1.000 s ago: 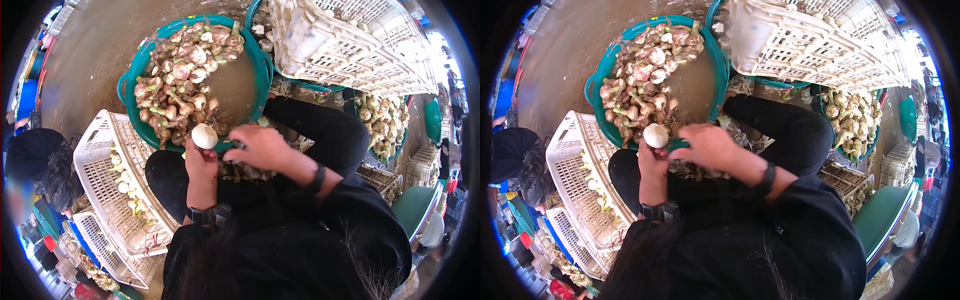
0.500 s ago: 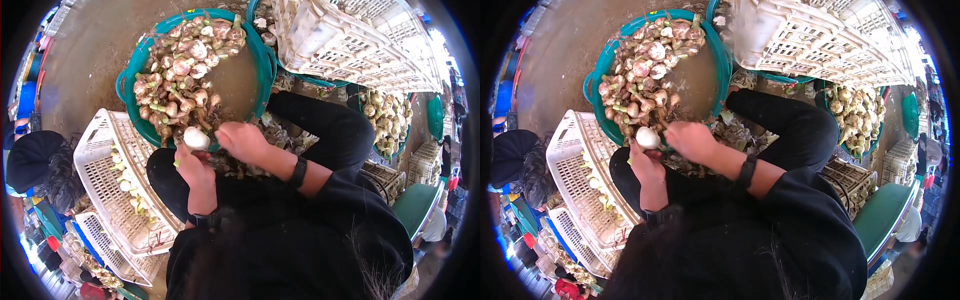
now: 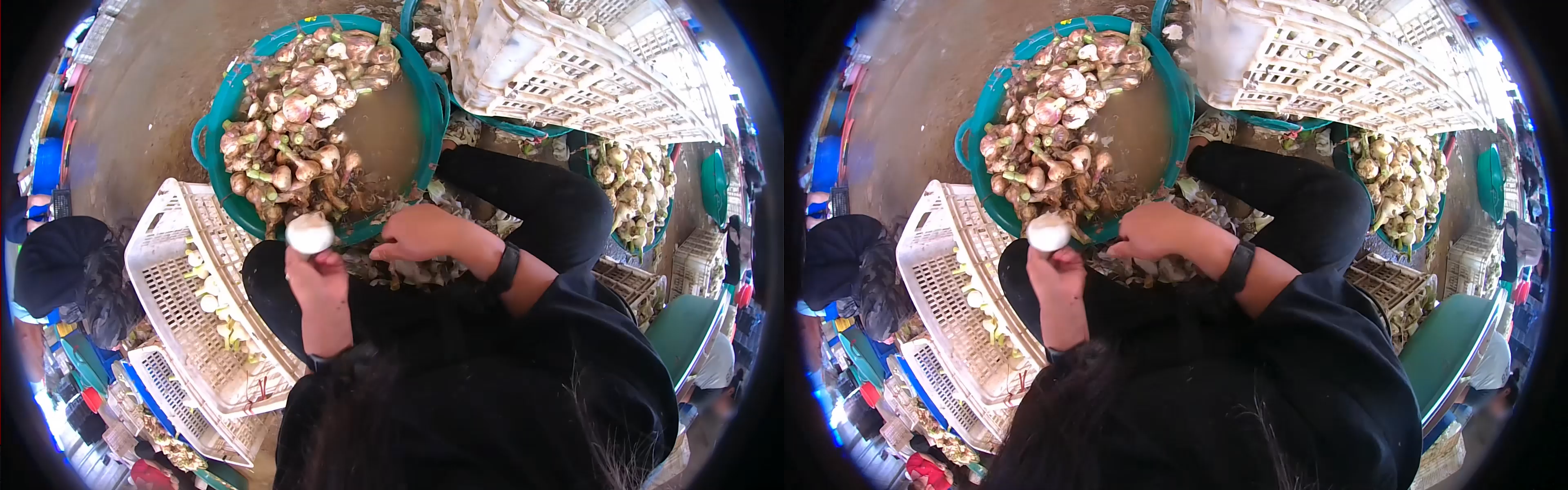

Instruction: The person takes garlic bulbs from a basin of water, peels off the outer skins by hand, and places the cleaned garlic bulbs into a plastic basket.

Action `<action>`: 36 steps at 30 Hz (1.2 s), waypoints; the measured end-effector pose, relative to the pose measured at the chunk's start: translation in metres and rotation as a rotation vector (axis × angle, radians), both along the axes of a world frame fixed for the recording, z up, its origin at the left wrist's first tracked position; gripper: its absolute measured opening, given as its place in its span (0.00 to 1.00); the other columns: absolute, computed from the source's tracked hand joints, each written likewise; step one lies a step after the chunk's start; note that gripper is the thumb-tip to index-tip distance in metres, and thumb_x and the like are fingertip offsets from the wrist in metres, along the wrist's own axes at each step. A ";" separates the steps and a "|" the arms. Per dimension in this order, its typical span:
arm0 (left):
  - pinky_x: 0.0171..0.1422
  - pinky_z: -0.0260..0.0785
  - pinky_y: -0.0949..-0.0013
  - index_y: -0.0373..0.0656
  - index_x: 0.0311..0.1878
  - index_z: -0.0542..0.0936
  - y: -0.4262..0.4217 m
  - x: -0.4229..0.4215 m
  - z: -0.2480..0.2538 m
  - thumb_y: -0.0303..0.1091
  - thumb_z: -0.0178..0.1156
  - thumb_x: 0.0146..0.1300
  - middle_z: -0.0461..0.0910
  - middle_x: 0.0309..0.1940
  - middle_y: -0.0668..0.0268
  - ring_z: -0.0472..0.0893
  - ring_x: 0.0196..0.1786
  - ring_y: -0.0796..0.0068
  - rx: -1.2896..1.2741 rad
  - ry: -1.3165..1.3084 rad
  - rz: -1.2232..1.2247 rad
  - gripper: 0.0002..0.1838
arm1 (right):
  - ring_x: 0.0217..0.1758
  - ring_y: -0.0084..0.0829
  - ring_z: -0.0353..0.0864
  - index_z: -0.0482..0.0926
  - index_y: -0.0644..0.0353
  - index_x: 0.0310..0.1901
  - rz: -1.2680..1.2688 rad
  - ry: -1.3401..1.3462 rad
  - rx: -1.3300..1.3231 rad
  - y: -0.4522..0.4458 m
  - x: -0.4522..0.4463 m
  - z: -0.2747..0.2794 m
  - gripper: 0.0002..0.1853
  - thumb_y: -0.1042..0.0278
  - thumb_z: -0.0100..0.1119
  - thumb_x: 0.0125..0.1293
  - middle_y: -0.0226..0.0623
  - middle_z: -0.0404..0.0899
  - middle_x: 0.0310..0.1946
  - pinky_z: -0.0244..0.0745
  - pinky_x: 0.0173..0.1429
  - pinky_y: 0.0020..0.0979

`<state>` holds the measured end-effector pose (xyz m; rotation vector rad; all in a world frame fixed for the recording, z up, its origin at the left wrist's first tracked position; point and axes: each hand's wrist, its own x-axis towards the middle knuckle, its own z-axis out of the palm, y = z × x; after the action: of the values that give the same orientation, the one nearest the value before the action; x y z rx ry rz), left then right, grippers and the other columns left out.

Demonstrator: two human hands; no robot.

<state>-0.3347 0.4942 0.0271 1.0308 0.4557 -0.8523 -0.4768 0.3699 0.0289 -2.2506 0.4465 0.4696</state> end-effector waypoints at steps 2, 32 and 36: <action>0.19 0.65 0.85 0.44 0.43 0.74 0.038 0.032 -0.010 0.32 0.48 0.62 0.76 0.29 0.68 0.68 0.20 0.85 -0.298 0.047 0.136 0.10 | 0.34 0.49 0.77 0.76 0.60 0.31 -0.263 -0.131 -0.052 -0.004 0.005 -0.025 0.12 0.62 0.46 0.57 0.50 0.77 0.27 0.73 0.37 0.45; 0.31 0.63 0.74 0.34 0.25 0.73 -0.044 -0.010 -0.026 0.30 0.45 0.56 0.73 0.26 0.63 0.71 0.27 0.76 0.122 -0.623 -0.760 0.10 | 0.25 0.43 0.77 0.76 0.57 0.21 -0.327 -0.463 -0.103 0.013 0.019 -0.037 0.12 0.59 0.49 0.52 0.41 0.77 0.19 0.71 0.30 0.41; 0.33 0.66 0.74 0.34 0.30 0.75 -0.044 -0.005 -0.024 0.31 0.45 0.55 0.74 0.26 0.64 0.73 0.29 0.75 0.162 -0.674 -0.869 0.11 | 0.25 0.45 0.77 0.76 0.60 0.20 -0.306 -0.552 -0.065 0.014 0.010 -0.026 0.14 0.59 0.49 0.52 0.44 0.77 0.19 0.71 0.29 0.42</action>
<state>-0.3402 0.4499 0.0034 1.6155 -0.5542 -1.1506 -0.4671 0.3836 0.0032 -2.2023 0.5026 -0.3234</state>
